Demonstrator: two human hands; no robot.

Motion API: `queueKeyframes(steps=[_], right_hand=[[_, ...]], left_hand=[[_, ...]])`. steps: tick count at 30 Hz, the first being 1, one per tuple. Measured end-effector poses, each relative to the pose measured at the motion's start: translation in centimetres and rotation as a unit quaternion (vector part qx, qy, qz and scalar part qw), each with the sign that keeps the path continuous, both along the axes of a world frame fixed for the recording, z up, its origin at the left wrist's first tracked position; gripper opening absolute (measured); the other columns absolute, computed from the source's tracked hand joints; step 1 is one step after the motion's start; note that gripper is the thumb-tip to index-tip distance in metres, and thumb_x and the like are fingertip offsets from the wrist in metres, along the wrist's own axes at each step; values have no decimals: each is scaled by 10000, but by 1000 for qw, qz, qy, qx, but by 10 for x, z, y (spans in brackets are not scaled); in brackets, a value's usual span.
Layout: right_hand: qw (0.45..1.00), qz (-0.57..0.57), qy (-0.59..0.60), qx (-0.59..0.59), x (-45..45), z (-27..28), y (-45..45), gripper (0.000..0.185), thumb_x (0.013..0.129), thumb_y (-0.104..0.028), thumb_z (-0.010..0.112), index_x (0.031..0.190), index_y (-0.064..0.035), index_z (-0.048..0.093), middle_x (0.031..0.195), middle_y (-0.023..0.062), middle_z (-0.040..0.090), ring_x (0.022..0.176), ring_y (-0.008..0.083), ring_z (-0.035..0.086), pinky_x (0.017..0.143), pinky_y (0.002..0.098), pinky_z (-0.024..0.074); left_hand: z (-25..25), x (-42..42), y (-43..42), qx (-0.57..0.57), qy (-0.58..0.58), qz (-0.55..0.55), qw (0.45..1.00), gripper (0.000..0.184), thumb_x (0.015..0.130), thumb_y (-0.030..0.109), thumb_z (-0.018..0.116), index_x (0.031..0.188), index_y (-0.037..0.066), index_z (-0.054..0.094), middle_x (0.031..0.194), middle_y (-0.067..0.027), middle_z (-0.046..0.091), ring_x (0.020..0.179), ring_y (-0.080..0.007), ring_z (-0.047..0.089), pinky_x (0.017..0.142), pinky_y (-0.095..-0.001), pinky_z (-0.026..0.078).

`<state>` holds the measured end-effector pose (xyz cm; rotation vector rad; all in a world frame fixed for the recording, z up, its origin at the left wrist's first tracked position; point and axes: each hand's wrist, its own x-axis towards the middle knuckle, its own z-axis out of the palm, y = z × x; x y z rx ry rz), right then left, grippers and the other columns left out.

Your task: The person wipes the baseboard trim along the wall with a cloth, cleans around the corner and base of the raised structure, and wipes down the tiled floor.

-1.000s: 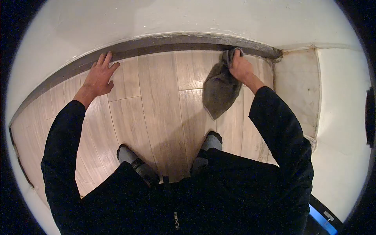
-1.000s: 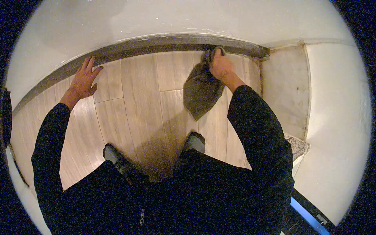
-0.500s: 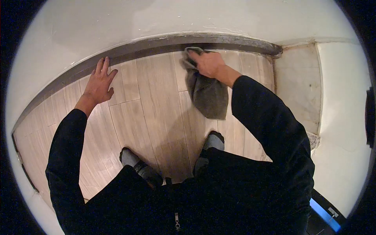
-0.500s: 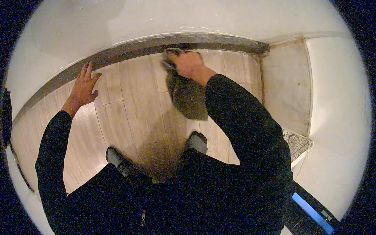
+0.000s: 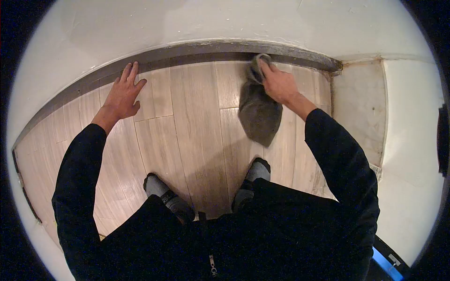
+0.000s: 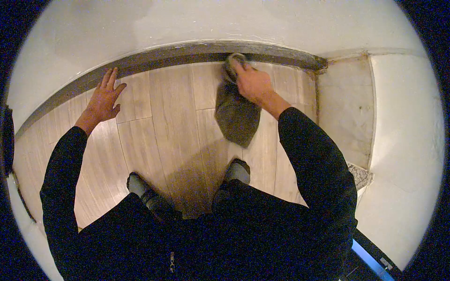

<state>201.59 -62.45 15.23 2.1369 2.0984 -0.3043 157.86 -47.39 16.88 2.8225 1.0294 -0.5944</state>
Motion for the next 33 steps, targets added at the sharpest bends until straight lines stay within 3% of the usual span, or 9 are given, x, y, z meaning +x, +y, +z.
queueKeyframes(steps=[4, 10, 19, 23, 26, 29, 33], right_hand=[[992, 90, 1, 90, -36, 18, 14, 608, 873, -85, 541, 1459, -179, 409, 1097, 211, 614, 846, 397, 685, 704, 506, 563], [999, -32, -27, 7, -17, 13, 32, 576, 875, -127, 554, 1439, -176, 450, 1095, 217, 627, 870, 409, 691, 732, 504, 571], [986, -145, -88, 7, 58, 6, 8, 430, 903, -166, 528, 1331, -132, 511, 1094, 228, 650, 907, 434, 682, 785, 528, 565], [983, -176, 29, 33, 63, -17, 14, 387, 932, -171, 525, 1301, -58, 494, 1059, 278, 645, 918, 479, 642, 803, 558, 520], [984, -124, 104, 73, 42, -17, 13, 401, 939, -170, 528, 1311, -30, 469, 1015, 288, 648, 963, 489, 611, 838, 563, 487], [988, -105, 103, 44, 28, -12, 14, 439, 944, -177, 526, 1351, -35, 447, 1006, 279, 653, 1003, 469, 607, 861, 554, 481], [994, -109, 4, -5, 54, 4, 11, 493, 928, -188, 513, 1406, -102, 432, 1023, 265, 661, 1003, 454, 627, 863, 552, 506]], left_hand=[[2, -1, -5, 16, -14, -16, 1000, 706, 686, 178, 745, 1352, 80, 530, 1605, -273, 138, 1489, -445, 165, 1110, -552, 395], [1, 4, -8, 16, -4, -9, 1000, 695, 699, 193, 752, 1353, 92, 539, 1608, -280, 107, 1496, -445, 140, 1111, -569, 392], [0, 2, -7, 1, -5, -2, 1000, 734, 660, 189, 774, 1350, 88, 548, 1607, -313, 75, 1490, -478, 128, 1154, -539, 332], [0, -1, -5, 2, -2, -8, 1000, 734, 658, 189, 775, 1349, 87, 548, 1609, -308, 76, 1493, -470, 127, 1149, -541, 340], [3, 2, -4, -3, 2, -5, 1000, 732, 654, 187, 776, 1345, 86, 554, 1612, -303, 72, 1494, -467, 126, 1147, -544, 341], [3, 2, -6, -1, -4, -6, 1000, 715, 661, 183, 774, 1335, 81, 558, 1612, -296, 82, 1497, -456, 127, 1133, -562, 356], [-2, 0, -6, 3, -22, -11, 1000, 691, 675, 179, 773, 1322, 69, 555, 1607, -288, 105, 1501, -437, 134, 1104, -594, 388]])
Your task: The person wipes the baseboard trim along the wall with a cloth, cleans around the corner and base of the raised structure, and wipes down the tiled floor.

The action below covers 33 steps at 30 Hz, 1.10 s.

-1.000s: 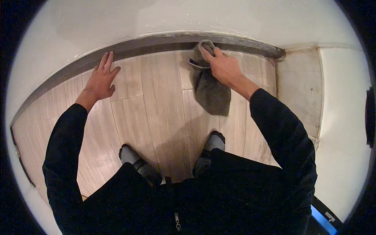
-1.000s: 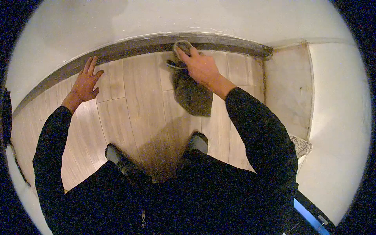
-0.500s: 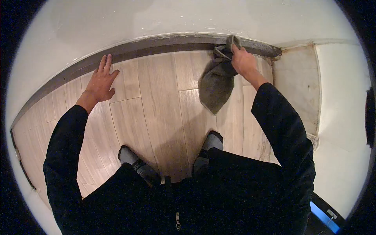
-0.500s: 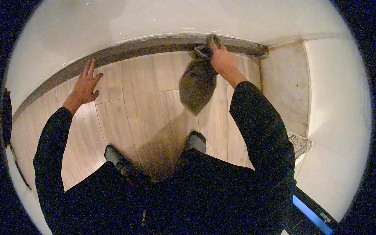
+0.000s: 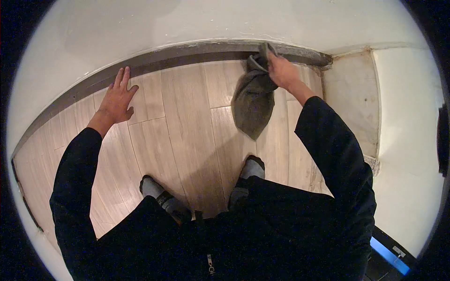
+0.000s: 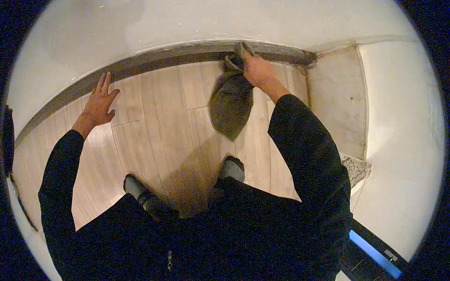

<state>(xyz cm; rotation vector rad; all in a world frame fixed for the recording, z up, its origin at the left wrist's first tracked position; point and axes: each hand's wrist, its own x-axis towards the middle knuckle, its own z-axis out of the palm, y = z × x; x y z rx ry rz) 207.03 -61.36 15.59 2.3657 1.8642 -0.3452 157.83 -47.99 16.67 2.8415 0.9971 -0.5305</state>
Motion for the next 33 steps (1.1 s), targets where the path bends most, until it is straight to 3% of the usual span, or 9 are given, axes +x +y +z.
queueKeyframes(steps=[5, 7, 10, 16, 20, 25, 29, 32, 33], right_hand=[[981, -160, -91, -66, 69, 19, -21, 445, 888, -206, 536, 1324, -116, 531, 1125, 273, 671, 1017, 445, 664, 896, 536, 529], [977, -176, -106, -53, 152, -16, -41, 419, 878, -226, 551, 1273, -89, 566, 1122, 269, 677, 1050, 446, 657, 919, 523, 526], [967, -231, -105, -22, 113, 34, -50, 376, 864, -238, 568, 1193, -60, 611, 1112, 271, 679, 1060, 441, 655, 926, 524, 522], [989, -54, -105, -95, -20, 92, -14, 389, 833, -231, 602, 1180, -57, 619, 1074, 234, 700, 1032, 413, 672, 851, 526, 556], [992, 108, -58, -14, -121, 111, 10, 424, 827, -228, 626, 1230, -99, 604, 983, 178, 721, 960, 348, 704, 752, 490, 582], [971, 231, 51, 36, -207, 57, 53, 681, 846, -183, 650, 1479, -163, 399, 1073, 226, 649, 884, 369, 701, 716, 471, 572], [967, 250, 31, 36, -204, 5, 69, 675, 891, -177, 582, 1522, -215, 345, 1071, 222, 641, 914, 372, 698, 713, 456, 574], [973, 232, 5, 5, -158, 8, 64, 667, 892, -212, 575, 1517, -271, 350, 1085, 210, 647, 930, 374, 693, 732, 466, 573], [986, 168, 7, -24, -140, 12, 60, 676, 882, -225, 581, 1514, -283, 348, 1086, 217, 655, 942, 385, 690, 752, 482, 570]], left_hand=[[9, 2, -2, -4, 21, 6, 1000, 702, 671, 185, 781, 1327, 76, 557, 1610, -289, 95, 1499, -447, 130, 1118, -593, 366], [6, 0, 0, -13, 17, 8, 1000, 726, 661, 193, 792, 1340, 82, 560, 1614, -292, 82, 1497, -462, 122, 1143, -587, 327], [11, 6, 0, -23, 34, 16, 999, 723, 669, 199, 792, 1344, 87, 558, 1611, -295, 92, 1492, -468, 132, 1148, -588, 322], [7, 9, 5, -10, 49, 5, 999, 719, 692, 236, 793, 1354, 89, 552, 1595, -313, 117, 1473, -486, 173, 1120, -600, 360], [14, 15, 3, 0, 75, 0, 997, 711, 694, 256, 796, 1339, 77, 557, 1576, -326, 161, 1463, -488, 206, 1099, -594, 387], [18, 17, 1, 2, 77, -8, 997, 659, 686, 268, 798, 1266, 31, 593, 1558, -342, 196, 1456, -490, 227, 1076, -587, 422], [17, 19, -2, 10, 79, -11, 997, 632, 675, 290, 801, 1217, 19, 623, 1561, -364, 160, 1461, -500, 205, 1063, -582, 438], [13, 13, -3, 10, 53, -16, 998, 623, 668, 280, 804, 1206, 18, 630, 1568, -360, 147, 1466, -498, 195, 1073, -580, 427], [11, 10, -2, 14, 49, -23, 998, 620, 667, 275, 805, 1205, 19, 631, 1570, -359, 141, 1467, -497, 192, 1074, -579, 426]])
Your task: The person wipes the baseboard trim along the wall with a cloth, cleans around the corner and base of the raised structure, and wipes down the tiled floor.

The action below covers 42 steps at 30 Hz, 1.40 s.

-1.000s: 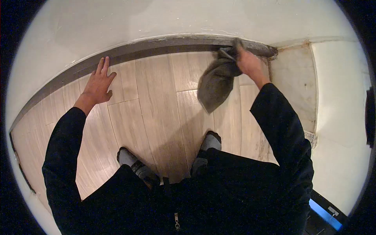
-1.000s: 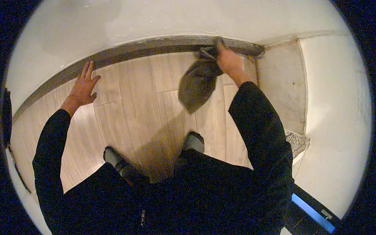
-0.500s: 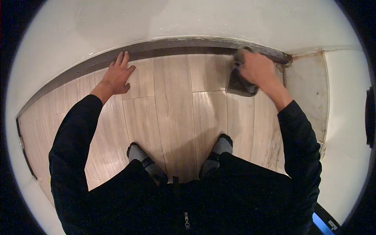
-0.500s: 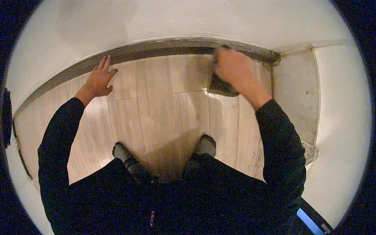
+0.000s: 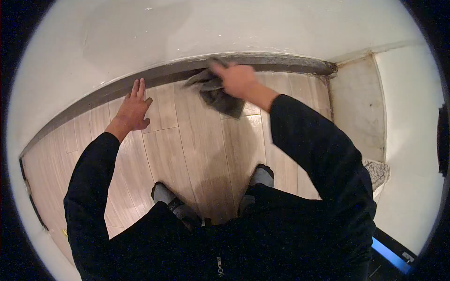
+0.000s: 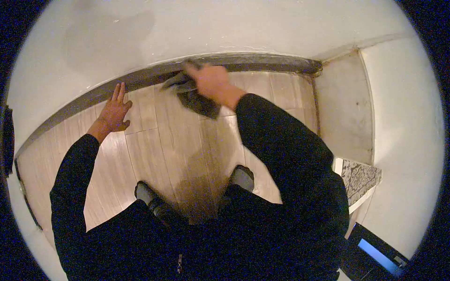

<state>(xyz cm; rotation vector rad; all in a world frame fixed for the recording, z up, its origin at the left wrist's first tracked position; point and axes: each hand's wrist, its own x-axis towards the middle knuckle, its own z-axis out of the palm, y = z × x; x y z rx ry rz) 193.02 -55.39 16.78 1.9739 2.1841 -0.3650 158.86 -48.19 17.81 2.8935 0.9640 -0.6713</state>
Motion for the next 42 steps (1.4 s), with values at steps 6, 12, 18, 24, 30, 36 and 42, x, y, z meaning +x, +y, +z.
queueKeyframes(steps=[6, 12, 18, 24, 30, 36, 42], right_hand=[[965, -233, -121, -23, 137, 7, -64, 601, 864, -227, 574, 1444, -212, 419, 1074, 210, 708, 966, 386, 703, 827, 514, 564], [948, -288, -117, -73, 185, 43, -105, 442, 861, -261, 620, 1239, -35, 581, 1168, 244, 665, 1111, 433, 618, 955, 501, 505], [969, -197, 140, -41, 119, 94, -96, 721, 826, -458, 722, 1375, -37, 523, 1211, 210, 666, 1113, 373, 646, 918, 466, 526], [813, -157, 500, -254, 64, 160, -87, 867, 785, -40, 800, 1523, -110, 350, 1273, 128, 593, 1080, 209, 614, 855, 321, 538], [796, -108, 572, -167, 41, 159, -90, 729, 768, 77, 758, 1424, -77, 482, 1145, 68, 632, 958, 132, 602, 847, 282, 533], [804, -196, 556, 74, 52, 145, -133, 305, 756, -58, 801, 1035, -24, 682, 991, 50, 657, 962, 138, 601, 802, 300, 506], [319, -268, 905, 85, 53, 93, -182, 387, 856, -163, 621, 1202, 1, 564, 1074, 163, 650, 1006, 293, 638, 926, 442, 514]], left_hand=[[0, -3, -1, 1, 8, -5, 1000, 592, 668, 246, 803, 1191, 28, 630, 1579, -355, 119, 1472, -498, 182, 1066, -574, 432], [-3, -1, -1, 25, 13, -8, 1000, 566, 698, 245, 784, 1200, 41, 618, 1556, -345, 187, 1449, -494, 237, 1038, -557, 449], [6, 27, -7, -47, -99, 31, 994, 518, 803, 248, 734, 1255, 63, 563, 1397, -246, 457, 1322, -408, 444, 1056, -518, 428], [47, 109, -86, -198, -500, -52, 842, 496, 881, 371, 705, 1224, 51, 544, 1199, -188, 562, 1123, -355, 571, 930, -429, 488], [76, 145, -125, -382, -487, 105, 778, 330, 856, 255, 753, 1029, 19, 600, 924, -137, 645, 921, -246, 668, 752, -367, 527], [89, 142, -124, -426, -435, 176, 773, 247, 831, 152, 766, 721, 31, 582, 628, -34, 588, 638, -114, 592, 595, -295, 482], [95, 144, -102, -373, -329, 151, 854, 237, 808, 205, 749, 782, 37, 584, 667, -101, 589, 660, -181, 592, 584, -389, 472]])
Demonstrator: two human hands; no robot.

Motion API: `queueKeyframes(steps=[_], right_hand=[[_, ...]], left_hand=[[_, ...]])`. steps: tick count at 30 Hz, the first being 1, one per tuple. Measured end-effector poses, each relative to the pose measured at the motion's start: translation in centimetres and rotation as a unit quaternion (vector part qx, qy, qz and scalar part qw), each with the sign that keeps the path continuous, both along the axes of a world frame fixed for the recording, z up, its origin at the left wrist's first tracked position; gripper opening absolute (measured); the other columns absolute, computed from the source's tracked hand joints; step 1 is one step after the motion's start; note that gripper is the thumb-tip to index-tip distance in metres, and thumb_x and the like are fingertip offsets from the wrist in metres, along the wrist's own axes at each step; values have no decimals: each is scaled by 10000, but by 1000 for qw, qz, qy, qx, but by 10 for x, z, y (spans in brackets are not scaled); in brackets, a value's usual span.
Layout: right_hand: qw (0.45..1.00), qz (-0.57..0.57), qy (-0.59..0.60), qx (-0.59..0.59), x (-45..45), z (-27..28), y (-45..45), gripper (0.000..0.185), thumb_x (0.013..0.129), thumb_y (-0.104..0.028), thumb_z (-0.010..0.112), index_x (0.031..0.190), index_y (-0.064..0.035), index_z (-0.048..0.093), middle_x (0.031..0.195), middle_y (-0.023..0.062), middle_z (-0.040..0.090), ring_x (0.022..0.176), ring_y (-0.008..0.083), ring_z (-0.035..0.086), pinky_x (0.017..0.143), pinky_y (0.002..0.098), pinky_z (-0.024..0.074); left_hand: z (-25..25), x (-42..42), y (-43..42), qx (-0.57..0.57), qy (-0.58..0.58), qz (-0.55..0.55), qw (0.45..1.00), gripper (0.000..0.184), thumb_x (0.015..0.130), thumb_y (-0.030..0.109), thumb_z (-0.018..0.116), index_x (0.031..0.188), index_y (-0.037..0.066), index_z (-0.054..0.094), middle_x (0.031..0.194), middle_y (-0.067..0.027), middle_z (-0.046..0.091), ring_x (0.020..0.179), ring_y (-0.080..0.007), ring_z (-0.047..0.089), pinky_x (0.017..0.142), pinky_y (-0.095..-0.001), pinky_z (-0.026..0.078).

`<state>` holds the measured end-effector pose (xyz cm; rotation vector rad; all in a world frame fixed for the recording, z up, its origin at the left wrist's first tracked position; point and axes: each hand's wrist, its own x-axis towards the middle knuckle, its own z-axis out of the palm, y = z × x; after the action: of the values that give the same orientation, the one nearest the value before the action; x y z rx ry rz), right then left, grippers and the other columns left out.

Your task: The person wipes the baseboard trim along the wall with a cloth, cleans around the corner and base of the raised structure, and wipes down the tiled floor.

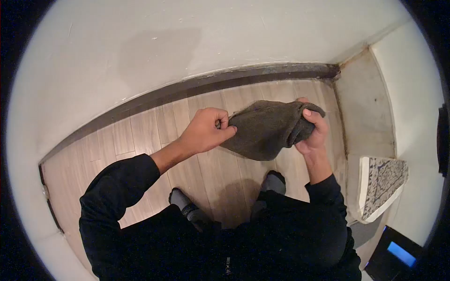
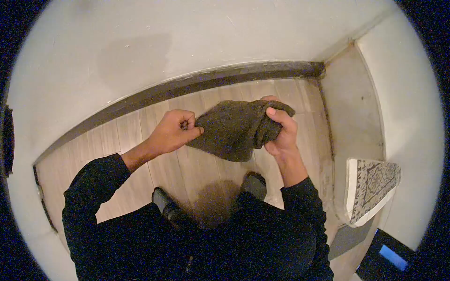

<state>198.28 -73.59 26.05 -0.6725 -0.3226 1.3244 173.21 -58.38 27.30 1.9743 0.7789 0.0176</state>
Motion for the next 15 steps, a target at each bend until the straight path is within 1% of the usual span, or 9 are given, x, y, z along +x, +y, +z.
queueKeyframes(steps=[1, 3, 4, 6, 9, 10, 13, 14, 15], right_hand=[[999, -22, 28, -23, -8, -6, -6, 412, 864, -160, 625, 1240, -9, 551, 1101, 164, 644, 1031, 301, 633, 945, 454, 510], [993, -61, 75, -68, -26, -12, -7, 465, 882, -155, 634, 1316, -29, 525, 1153, 167, 632, 1079, 317, 624, 982, 479, 500], [993, -52, 77, -70, -27, -19, -7, 534, 900, -152, 629, 1395, -37, 465, 1228, 162, 608, 1161, 329, 596, 1026, 477, 479], [995, -21, 86, -54, -27, -14, -6, 563, 911, -144, 622, 1427, -40, 423, 1264, 167, 595, 1195, 322, 583, 1041, 471, 471], [998, 4, 63, -28, -23, -10, -2, 634, 910, -112, 630, 1477, -44, 355, 1314, 173, 576, 1235, 311, 566, 1063, 456, 459], [999, 4, 50, -17, -22, -11, -2, 664, 906, -97, 636, 1494, -45, 331, 1330, 175, 569, 1247, 307, 561, 1070, 450, 455], [1000, 11, 6, 16, -18, -17, -3, 759, 873, -23, 667, 1527, -45, 283, 1368, 183, 552, 1260, 289, 553, 1080, 437, 447], [999, 36, -13, 33, -19, -17, -5, 772, 862, -33, 712, 1524, -34, 315, 1405, 168, 536, 1281, 280, 539, 1101, 412, 418], [991, 32, -128, 26, -22, -20, -5, 746, 867, -53, 719, 1510, -25, 343, 1409, 167, 535, 1288, 282, 533, 1108, 407, 407]], left_hand=[[0, 2, -3, 98, -4, -14, 995, 259, 811, 237, 752, 831, 38, 588, 766, -123, 597, 741, -217, 594, 641, -405, 478], [2, 9, -11, 291, -26, -38, 956, 326, 819, 302, 758, 928, 39, 598, 964, -167, 613, 902, -289, 597, 756, -437, 492], [5, 14, -15, 302, -51, -50, 951, 383, 824, 336, 755, 992, 37, 585, 1048, -186, 582, 971, -326, 572, 811, -447, 480], [14, 27, -26, 317, -100, -73, 940, 508, 835, 405, 749, 1121, 31, 559, 1216, -223, 519, 1108, -400, 522, 923, -468, 456], [20, 50, -48, 219, -136, -29, 966, 619, 861, 383, 750, 1285, 22, 480, 1269, -268, 476, 1211, -409, 503, 1010, -448, 442], [19, 57, -52, 184, -129, -12, 974, 663, 869, 395, 744, 1311, 4, 442, 1255, -250, 524, 1188, -383, 544, 977, -431, 473], [-2, 62, -48, 20, -122, 34, 992, 580, 914, 328, 702, 1311, -16, 457, 1237, -197, 585, 1142, -309, 598, 947, -399, 502], [-14, 63, -48, -70, -137, 68, 986, 503, 932, 284, 664, 1287, -19, 475, 1199, -177, 608, 1096, -297, 620, 910, -389, 516], [-27, 64, -47, -157, -149, 100, 971, 428, 951, 240, 625, 1263, -21, 492, 1160, -158, 631, 1050, -286, 641, 872, -379, 531]])
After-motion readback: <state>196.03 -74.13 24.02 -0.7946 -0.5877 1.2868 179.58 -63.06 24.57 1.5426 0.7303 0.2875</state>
